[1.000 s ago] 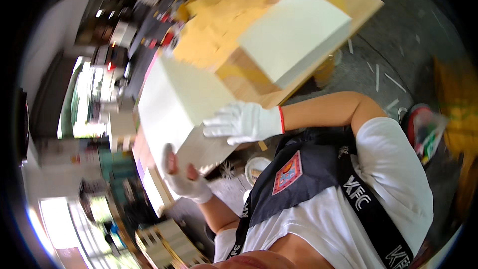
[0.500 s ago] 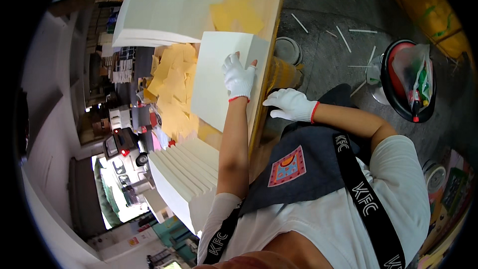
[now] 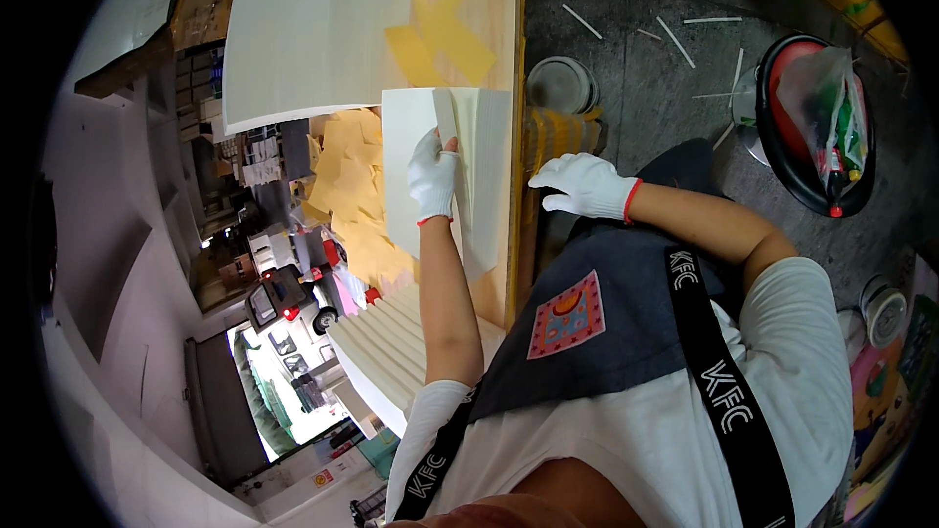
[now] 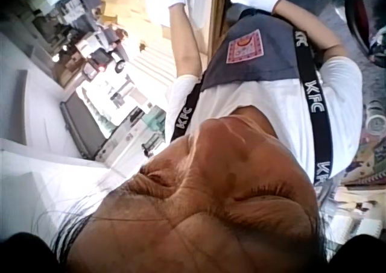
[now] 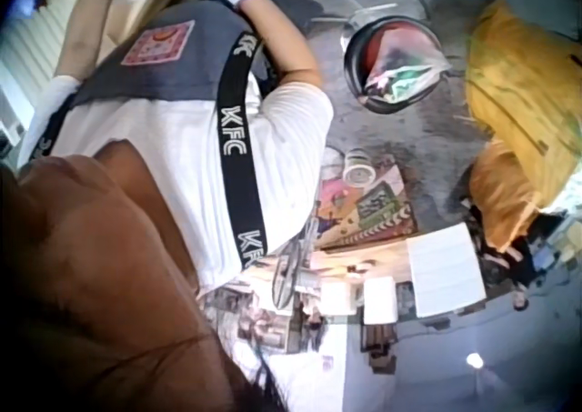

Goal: The person assembles white paper boxes by folding flaps and inserting them into a stack. They repeatedly pick up flat sheets, fold them into box shapes, and place them into a growing pile on the table.

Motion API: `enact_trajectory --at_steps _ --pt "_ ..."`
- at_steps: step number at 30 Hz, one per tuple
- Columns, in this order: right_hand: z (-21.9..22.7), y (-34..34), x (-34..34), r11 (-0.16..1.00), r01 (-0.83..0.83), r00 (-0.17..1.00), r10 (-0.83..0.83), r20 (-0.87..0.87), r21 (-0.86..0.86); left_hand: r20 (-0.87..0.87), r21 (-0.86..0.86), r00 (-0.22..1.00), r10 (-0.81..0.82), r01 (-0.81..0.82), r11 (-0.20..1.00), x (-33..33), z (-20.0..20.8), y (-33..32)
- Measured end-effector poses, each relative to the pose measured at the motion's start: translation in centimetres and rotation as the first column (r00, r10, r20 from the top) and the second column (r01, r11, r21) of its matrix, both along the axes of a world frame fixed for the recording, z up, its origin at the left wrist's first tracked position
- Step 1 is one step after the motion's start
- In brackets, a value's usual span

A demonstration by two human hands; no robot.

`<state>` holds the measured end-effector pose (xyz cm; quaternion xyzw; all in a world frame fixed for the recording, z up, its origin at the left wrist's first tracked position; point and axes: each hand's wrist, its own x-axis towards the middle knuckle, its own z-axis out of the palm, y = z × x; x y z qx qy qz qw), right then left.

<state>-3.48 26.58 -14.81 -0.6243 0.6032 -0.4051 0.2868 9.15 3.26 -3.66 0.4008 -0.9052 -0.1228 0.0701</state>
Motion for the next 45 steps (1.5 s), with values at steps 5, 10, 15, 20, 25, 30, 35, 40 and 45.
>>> enact_trajectory --at_steps 5,10,15,20,25,30,35,40,45 --pt "0.0 0.1 -0.2 1.000 -0.004 1.000 0.005 0.026 -0.010 0.039 0.064 0.998 0.059 -0.061 0.996 1.4 -0.2 -1.7" --pt "-0.5 0.3 -0.6 1.000 0.006 0.999 -0.006 0.036 -0.005 0.022 0.144 0.995 0.098 -0.100 0.984 0.5 0.7 -1.0" --pt "-0.7 0.2 -0.5 1.000 -0.010 1.000 0.010 0.024 -0.001 -0.019 0.119 0.997 0.076 -0.073 0.990 1.4 0.4 -1.3" --pt "-0.8 0.1 -0.7 1.000 -0.016 1.000 0.016 0.022 0.011 -0.013 0.132 0.997 0.076 -0.073 0.989 0.7 1.2 -0.7" --pt "-0.9 0.1 -0.7 1.000 -0.017 1.000 0.017 0.021 0.009 -0.023 0.142 0.997 0.080 -0.076 0.987 0.6 1.4 -0.6" --pt "-0.9 0.1 -0.6 1.000 -0.020 1.000 0.020 0.016 0.016 -0.032 0.196 0.993 0.116 -0.108 0.975 0.9 1.1 -1.0" --pt "-1.2 0.0 -0.6 1.000 -0.022 1.000 0.022 0.016 0.015 -0.073 0.212 0.991 0.110 -0.093 0.973 1.2 0.7 -1.3" --pt "-1.2 -0.1 -0.6 0.999 -0.028 1.000 0.028 0.014 0.029 -0.087 0.227 0.989 0.119 -0.096 0.969 1.2 0.7 -1.3" --pt "-1.1 -0.1 -0.6 0.998 -0.028 1.000 0.027 0.013 0.052 -0.069 0.220 0.991 0.118 -0.100 0.970 1.1 1.0 -1.2"
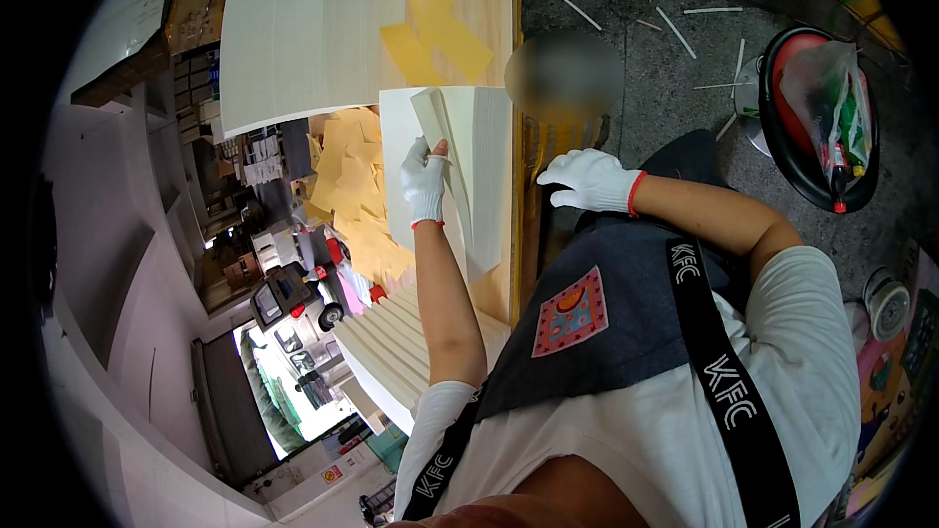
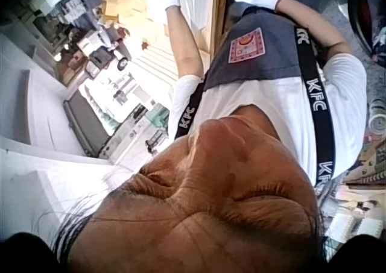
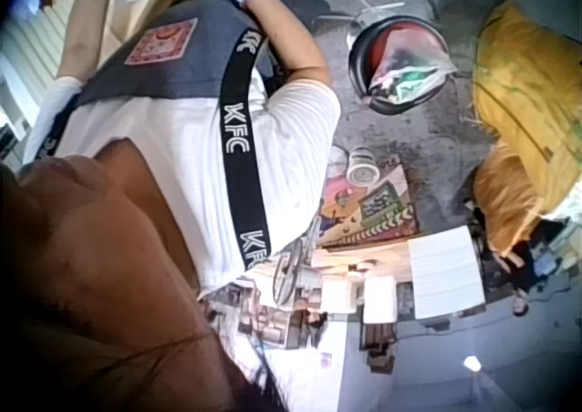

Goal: The person assembles white paper boxes by folding flaps and inserting them into a stack. They repeatedly pick up flat sheets, fold them into box shapes, and place them into a growing pile on the table.

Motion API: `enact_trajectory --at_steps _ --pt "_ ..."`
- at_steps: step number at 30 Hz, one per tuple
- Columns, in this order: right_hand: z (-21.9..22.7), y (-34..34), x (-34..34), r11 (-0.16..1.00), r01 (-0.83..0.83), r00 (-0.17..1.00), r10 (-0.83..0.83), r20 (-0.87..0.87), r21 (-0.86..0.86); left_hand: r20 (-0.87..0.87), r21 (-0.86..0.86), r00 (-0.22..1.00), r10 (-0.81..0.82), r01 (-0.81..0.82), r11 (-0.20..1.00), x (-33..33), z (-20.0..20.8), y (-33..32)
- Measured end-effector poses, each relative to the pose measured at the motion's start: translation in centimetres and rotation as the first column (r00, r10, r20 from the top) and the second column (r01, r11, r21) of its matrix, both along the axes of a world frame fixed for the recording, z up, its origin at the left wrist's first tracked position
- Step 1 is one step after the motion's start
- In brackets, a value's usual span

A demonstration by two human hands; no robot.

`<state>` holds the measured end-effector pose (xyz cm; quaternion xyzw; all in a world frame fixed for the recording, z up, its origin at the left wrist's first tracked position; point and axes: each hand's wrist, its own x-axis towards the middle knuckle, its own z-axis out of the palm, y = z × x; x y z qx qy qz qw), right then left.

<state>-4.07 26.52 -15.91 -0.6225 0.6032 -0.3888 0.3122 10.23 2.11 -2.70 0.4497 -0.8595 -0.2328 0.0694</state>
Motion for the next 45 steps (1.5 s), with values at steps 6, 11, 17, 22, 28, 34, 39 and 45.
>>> enact_trajectory --at_steps 6,11,17,22,28,34,39,45 --pt "-0.1 0.1 -0.1 1.000 -0.007 1.000 0.007 -0.004 0.001 -0.026 0.012 1.000 0.011 -0.011 1.000 -0.1 0.1 0.2" --pt "-0.3 0.0 -0.1 1.000 -0.004 1.000 0.004 0.000 -0.007 -0.025 -0.010 1.000 0.000 0.000 1.000 -0.2 0.1 0.2" --pt "-0.2 0.0 0.0 1.000 -0.005 1.000 0.004 -0.006 -0.013 -0.079 0.014 0.997 0.017 -0.016 1.000 0.3 -0.8 -0.2" --pt "-0.2 -0.1 -0.1 1.000 -0.015 1.000 0.015 0.002 -0.007 -0.065 0.023 0.998 0.007 -0.006 1.000 0.5 -1.2 -0.7" --pt "0.0 0.0 -0.2 1.000 -0.024 1.000 0.024 0.007 0.016 -0.072 0.062 0.997 0.029 -0.024 0.998 1.0 -1.8 -1.3" --pt "-0.1 0.0 -0.3 0.999 -0.029 1.000 0.029 0.007 0.022 -0.092 0.096 0.994 0.052 -0.043 0.994 0.5 -1.3 -0.6" --pt "0.0 0.0 -0.4 0.998 -0.039 0.999 0.039 0.015 0.042 -0.127 0.059 0.992 0.015 -0.008 0.998 0.7 -1.5 -0.7" --pt "0.0 0.0 -0.4 0.999 -0.036 0.999 0.036 0.014 0.038 -0.164 0.074 0.986 0.011 0.001 0.997 0.5 -1.5 -0.5"
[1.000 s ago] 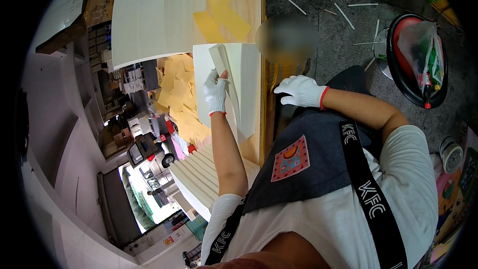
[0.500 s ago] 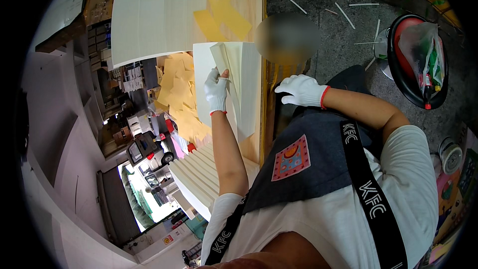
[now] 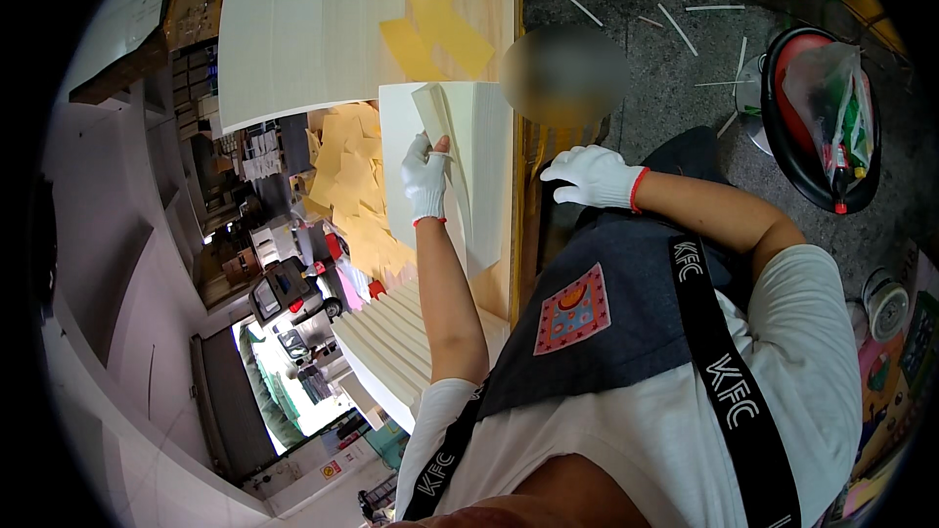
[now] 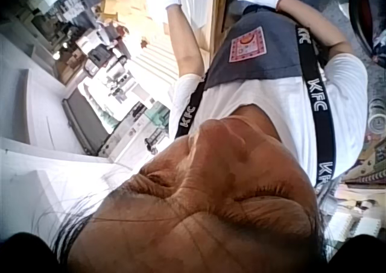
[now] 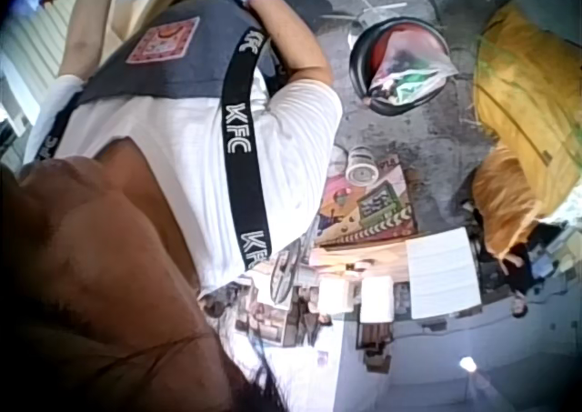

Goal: The person assembles white paper boxes by folding flaps and inserting them into a stack. They repeatedly pick up flat sheets, fold them into box shapes, and place them into a growing pile on the table.

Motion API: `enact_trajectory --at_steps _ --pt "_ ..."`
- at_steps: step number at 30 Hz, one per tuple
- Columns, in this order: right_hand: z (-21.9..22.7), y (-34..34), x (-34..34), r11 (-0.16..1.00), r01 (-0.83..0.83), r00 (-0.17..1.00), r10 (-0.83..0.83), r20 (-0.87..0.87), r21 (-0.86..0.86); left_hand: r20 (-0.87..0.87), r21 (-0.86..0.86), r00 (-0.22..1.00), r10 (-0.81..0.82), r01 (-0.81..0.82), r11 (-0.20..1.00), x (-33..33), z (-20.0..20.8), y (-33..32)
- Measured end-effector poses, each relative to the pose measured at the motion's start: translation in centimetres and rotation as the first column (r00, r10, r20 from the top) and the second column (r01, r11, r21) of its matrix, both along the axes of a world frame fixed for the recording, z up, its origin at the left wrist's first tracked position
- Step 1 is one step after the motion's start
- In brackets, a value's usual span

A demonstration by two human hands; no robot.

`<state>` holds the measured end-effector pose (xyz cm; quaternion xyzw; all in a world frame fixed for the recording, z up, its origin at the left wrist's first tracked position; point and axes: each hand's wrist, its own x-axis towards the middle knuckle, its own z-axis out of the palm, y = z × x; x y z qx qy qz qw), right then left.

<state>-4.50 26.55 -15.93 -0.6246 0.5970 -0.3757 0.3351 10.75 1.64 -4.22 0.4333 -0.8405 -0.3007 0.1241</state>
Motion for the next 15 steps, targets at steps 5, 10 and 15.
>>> enact_trajectory --at_steps 5,10,15 --pt "0.0 0.0 -0.1 1.000 0.000 1.000 0.000 -0.008 0.008 0.053 0.007 0.998 0.028 -0.028 1.000 -0.6 0.8 0.8" --pt "0.1 0.0 -0.1 1.000 -0.003 1.000 0.003 -0.005 0.014 0.027 0.002 1.000 0.008 -0.008 1.000 0.0 0.3 0.1" --pt "-0.1 0.0 0.0 1.000 -0.002 1.000 0.002 0.000 0.008 0.037 -0.008 0.999 0.020 -0.020 1.000 0.1 -0.1 -0.1"
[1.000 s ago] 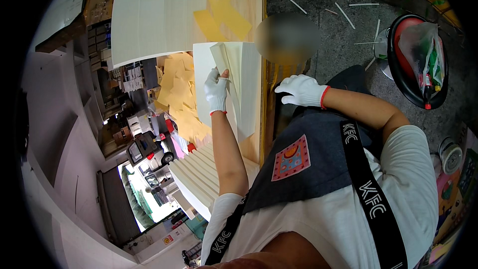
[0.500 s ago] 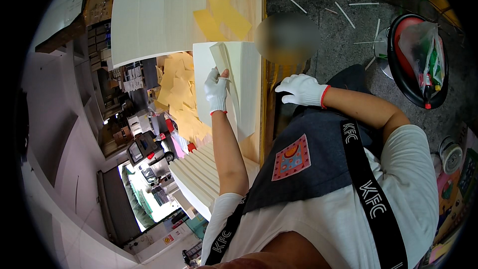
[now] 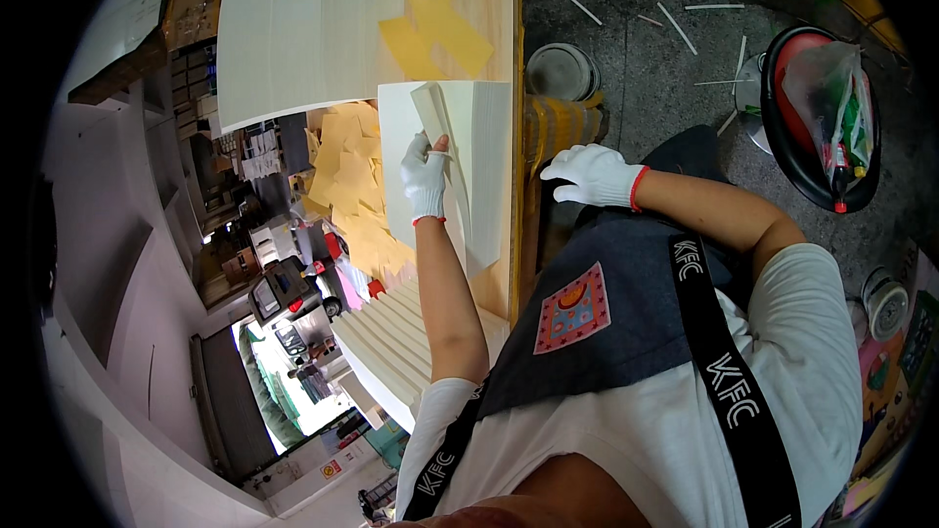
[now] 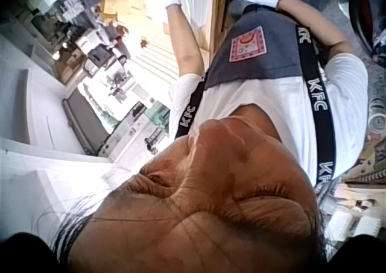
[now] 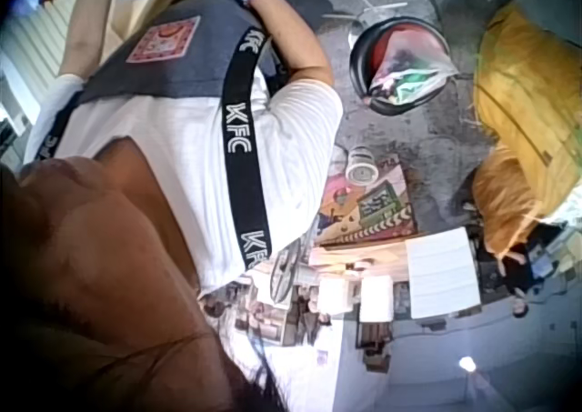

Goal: The person assembles white paper boxes by folding flaps and inserting them into a stack. They repeatedly pick up flat sheets, fold them into box shapes, and place them into a growing pile on the table.

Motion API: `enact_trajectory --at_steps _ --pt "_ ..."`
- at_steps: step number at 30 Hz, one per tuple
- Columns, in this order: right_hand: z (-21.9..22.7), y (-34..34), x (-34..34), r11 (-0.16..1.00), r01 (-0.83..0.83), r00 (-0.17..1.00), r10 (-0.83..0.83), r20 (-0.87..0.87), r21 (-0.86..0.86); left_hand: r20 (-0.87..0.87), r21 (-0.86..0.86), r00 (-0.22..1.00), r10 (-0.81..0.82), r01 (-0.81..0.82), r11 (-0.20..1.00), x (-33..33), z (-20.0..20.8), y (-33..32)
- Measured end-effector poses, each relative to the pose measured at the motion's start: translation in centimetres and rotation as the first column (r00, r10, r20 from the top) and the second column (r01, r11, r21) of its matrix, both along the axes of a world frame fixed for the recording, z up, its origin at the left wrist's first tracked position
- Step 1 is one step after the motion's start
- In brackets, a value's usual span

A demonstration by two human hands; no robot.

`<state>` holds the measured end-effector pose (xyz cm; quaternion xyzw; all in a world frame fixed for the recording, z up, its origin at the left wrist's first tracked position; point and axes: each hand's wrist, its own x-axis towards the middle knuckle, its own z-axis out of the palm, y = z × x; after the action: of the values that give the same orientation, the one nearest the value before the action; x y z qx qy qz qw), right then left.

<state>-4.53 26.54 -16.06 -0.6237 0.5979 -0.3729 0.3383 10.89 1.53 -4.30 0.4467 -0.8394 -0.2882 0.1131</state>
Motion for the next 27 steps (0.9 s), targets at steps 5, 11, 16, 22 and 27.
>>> enact_trajectory --at_steps 5,11,16,22,27 --pt "0.0 0.0 -0.1 1.000 0.002 1.000 -0.001 -0.003 0.002 0.025 0.002 1.000 0.014 -0.014 1.000 -0.4 0.4 0.3" --pt "0.0 -0.1 0.0 1.000 0.002 1.000 -0.002 -0.009 0.002 0.040 0.000 0.999 0.012 -0.012 1.000 -0.3 0.3 0.1" --pt "0.1 -0.1 0.0 1.000 -0.003 1.000 0.003 -0.016 -0.004 0.020 -0.017 1.000 -0.007 0.007 1.000 0.0 0.0 -0.1" --pt "0.0 -0.1 0.2 1.000 -0.004 1.000 0.003 -0.016 -0.011 0.046 0.038 0.998 0.037 -0.039 0.999 0.4 -0.4 -0.8" --pt "0.0 -0.1 0.1 1.000 0.000 1.000 0.000 -0.022 0.008 0.290 -0.461 0.957 -0.017 0.155 0.874 -2.9 -0.5 4.9"
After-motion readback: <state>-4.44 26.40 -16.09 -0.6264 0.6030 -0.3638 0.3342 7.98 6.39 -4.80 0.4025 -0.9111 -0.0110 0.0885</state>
